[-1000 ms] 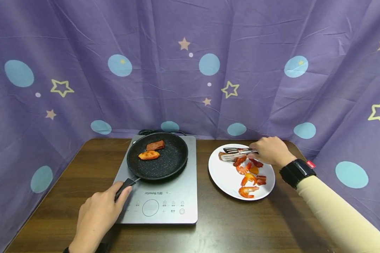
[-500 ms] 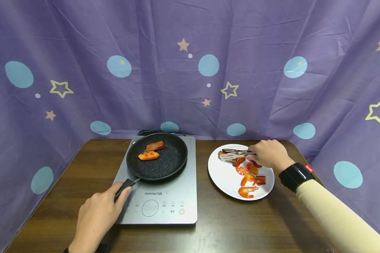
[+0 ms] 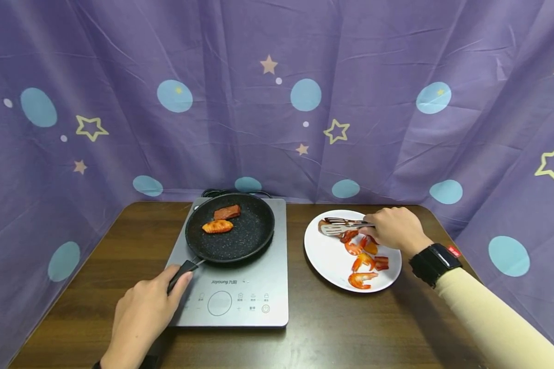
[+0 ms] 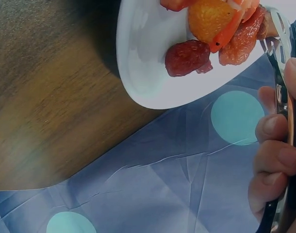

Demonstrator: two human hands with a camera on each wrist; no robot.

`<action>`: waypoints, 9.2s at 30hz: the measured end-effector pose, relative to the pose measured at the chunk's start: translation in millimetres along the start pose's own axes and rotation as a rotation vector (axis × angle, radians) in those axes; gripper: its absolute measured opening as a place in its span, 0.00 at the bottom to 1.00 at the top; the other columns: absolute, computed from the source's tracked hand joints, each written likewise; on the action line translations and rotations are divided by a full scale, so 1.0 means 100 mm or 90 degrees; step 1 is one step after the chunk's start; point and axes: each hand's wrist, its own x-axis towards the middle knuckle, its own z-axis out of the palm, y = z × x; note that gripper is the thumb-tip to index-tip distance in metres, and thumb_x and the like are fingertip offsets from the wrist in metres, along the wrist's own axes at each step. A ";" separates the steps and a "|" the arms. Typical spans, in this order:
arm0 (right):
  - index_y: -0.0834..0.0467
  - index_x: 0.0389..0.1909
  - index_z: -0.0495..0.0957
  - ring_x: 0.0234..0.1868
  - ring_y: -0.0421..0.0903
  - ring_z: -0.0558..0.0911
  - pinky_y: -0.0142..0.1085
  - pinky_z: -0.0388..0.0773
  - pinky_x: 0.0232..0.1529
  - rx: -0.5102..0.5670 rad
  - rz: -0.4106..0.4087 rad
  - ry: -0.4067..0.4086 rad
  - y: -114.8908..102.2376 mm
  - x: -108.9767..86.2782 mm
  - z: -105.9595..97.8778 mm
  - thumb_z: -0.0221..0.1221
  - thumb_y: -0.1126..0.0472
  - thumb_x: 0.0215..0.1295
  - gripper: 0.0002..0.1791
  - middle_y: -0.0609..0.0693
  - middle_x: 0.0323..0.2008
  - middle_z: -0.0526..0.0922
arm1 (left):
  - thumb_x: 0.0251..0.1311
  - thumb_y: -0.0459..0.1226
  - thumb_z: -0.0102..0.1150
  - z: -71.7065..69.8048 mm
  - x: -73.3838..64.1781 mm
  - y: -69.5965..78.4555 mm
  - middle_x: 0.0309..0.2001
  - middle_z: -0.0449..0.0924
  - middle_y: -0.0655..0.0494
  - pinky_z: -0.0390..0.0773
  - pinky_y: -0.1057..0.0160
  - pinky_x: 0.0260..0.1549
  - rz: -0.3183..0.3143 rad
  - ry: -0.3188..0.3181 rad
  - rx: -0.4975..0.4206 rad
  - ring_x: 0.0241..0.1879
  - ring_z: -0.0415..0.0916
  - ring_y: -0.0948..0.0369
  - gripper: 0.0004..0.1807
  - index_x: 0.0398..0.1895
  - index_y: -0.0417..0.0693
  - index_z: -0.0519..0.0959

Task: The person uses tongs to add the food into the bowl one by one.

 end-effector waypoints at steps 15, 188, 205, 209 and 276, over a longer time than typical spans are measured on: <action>0.46 0.37 0.85 0.16 0.42 0.69 0.41 0.65 0.15 -0.003 -0.014 0.073 -0.05 -0.02 -0.16 0.67 0.38 0.70 0.15 0.39 0.16 0.69 | 0.78 0.60 0.54 -0.01 0.01 0.00 0.27 0.85 0.42 0.65 0.52 0.12 0.004 0.000 0.001 0.19 0.77 0.49 0.25 0.58 0.50 0.83; 0.54 0.48 0.88 0.32 0.58 0.88 0.55 0.78 0.24 -0.001 0.020 0.074 0.39 -0.54 -0.04 0.76 0.44 0.61 0.22 0.52 0.35 0.90 | 0.78 0.57 0.55 0.01 0.02 0.00 0.21 0.79 0.46 0.63 0.54 0.12 0.009 0.015 0.009 0.17 0.72 0.52 0.26 0.46 0.41 0.83; 0.55 0.48 0.88 0.28 0.58 0.87 0.53 0.77 0.22 0.002 0.021 0.069 0.30 -0.49 0.05 0.73 0.45 0.64 0.21 0.53 0.31 0.88 | 0.79 0.57 0.54 0.01 0.02 0.00 0.22 0.80 0.43 0.64 0.52 0.12 0.009 0.014 0.005 0.18 0.75 0.50 0.27 0.46 0.41 0.83; 0.55 0.48 0.88 0.27 0.56 0.86 0.51 0.75 0.20 0.004 0.021 0.066 0.29 -0.50 0.06 0.73 0.45 0.64 0.20 0.52 0.30 0.88 | 0.79 0.57 0.54 0.01 0.01 0.00 0.23 0.80 0.42 0.64 0.51 0.12 0.008 0.016 0.004 0.18 0.76 0.48 0.26 0.45 0.42 0.83; 0.46 0.45 0.88 0.19 0.47 0.78 0.43 0.67 0.14 0.054 -0.017 0.233 -0.52 -0.11 -0.31 0.68 0.41 0.68 0.14 0.42 0.22 0.81 | 0.79 0.58 0.53 0.01 0.01 0.00 0.20 0.77 0.47 0.63 0.53 0.12 0.015 0.014 0.007 0.17 0.73 0.51 0.27 0.43 0.42 0.82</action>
